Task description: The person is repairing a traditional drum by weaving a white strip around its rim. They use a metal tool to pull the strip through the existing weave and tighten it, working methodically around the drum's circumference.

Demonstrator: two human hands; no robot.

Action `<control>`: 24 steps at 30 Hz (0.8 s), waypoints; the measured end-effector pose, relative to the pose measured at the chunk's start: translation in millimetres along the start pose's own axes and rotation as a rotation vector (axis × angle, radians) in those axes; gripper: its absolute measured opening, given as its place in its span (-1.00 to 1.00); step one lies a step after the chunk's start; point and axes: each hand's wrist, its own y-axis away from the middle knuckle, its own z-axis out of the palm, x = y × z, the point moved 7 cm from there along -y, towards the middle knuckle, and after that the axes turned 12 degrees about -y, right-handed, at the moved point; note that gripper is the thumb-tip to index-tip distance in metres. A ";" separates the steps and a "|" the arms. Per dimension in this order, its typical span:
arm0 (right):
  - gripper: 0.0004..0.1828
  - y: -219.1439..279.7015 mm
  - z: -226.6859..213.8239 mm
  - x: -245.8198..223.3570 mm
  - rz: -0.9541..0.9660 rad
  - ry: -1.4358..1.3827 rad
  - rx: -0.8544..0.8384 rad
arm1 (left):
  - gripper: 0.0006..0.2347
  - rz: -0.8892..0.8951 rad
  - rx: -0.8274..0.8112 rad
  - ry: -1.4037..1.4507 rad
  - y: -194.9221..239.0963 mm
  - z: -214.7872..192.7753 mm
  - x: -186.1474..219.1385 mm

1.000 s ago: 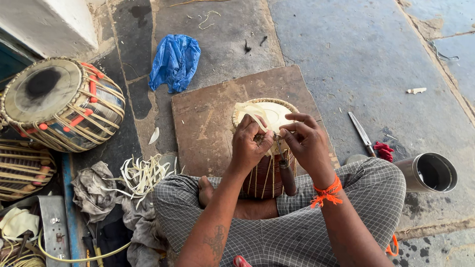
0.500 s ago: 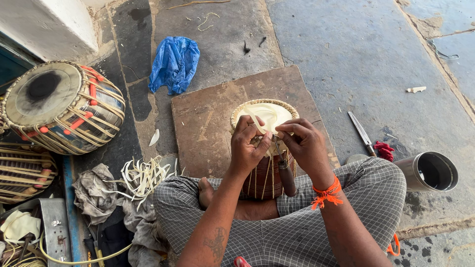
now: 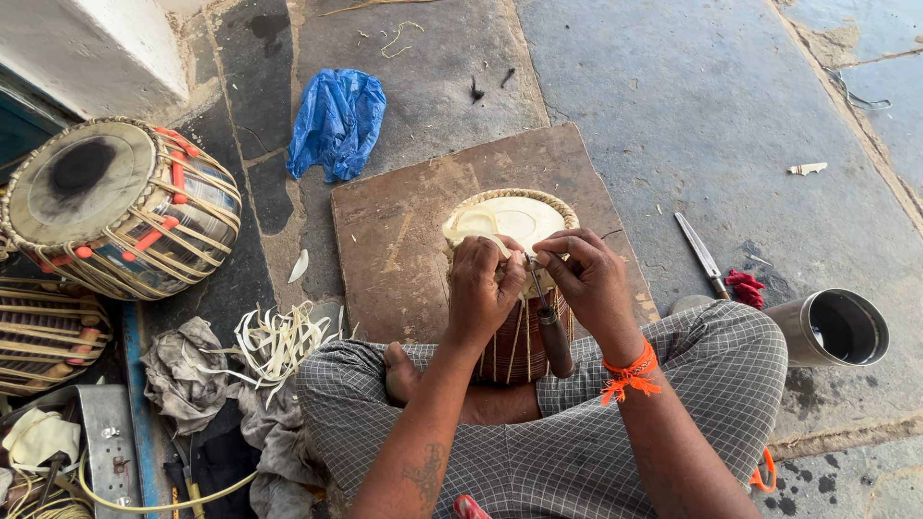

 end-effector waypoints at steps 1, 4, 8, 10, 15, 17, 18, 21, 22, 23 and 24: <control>-0.87 0.7 0.4 -1.7 -0.033 -0.011 0.003 | -0.91 -0.004 -0.002 -0.003 0.0 -0.3 0.4; -0.88 2.8 0.9 -2.3 -0.064 0.010 0.021 | -0.91 -0.017 -0.010 -0.025 -1.7 1.9 3.3; -0.88 4.3 2.9 4.8 -0.003 -0.013 0.036 | -0.93 -0.004 0.017 -0.038 -1.7 -1.0 8.2; -0.88 4.0 2.6 5.1 -0.013 -0.010 0.032 | -0.94 0.007 0.019 -0.031 -2.3 -2.3 9.7; -0.86 0.3 1.0 4.3 -0.017 -0.016 -0.018 | -0.94 0.012 -0.002 -0.035 -1.2 -2.7 11.0; -0.85 -2.1 0.7 6.1 0.029 -0.048 -0.048 | -0.94 0.013 0.004 -0.039 -0.9 -2.9 10.2; -0.84 -2.9 0.7 8.0 0.069 -0.080 -0.062 | -0.95 0.010 0.008 -0.040 -0.9 -2.9 9.5; -0.82 -5.2 -0.9 9.2 0.117 -0.096 -0.096 | -0.96 0.007 0.016 -0.021 -0.5 -2.8 8.6; -0.81 -6.2 -1.1 9.1 0.120 -0.088 -0.106 | -0.96 0.007 0.019 -0.012 -0.7 -3.0 8.4; -0.81 -6.8 -0.9 8.4 0.110 -0.079 -0.114 | -0.96 0.011 0.026 -0.011 -0.8 -3.4 8.6; -0.81 -7.3 -0.4 7.8 0.100 -0.069 -0.122 | -0.96 0.014 0.034 -0.011 -0.9 -3.7 8.7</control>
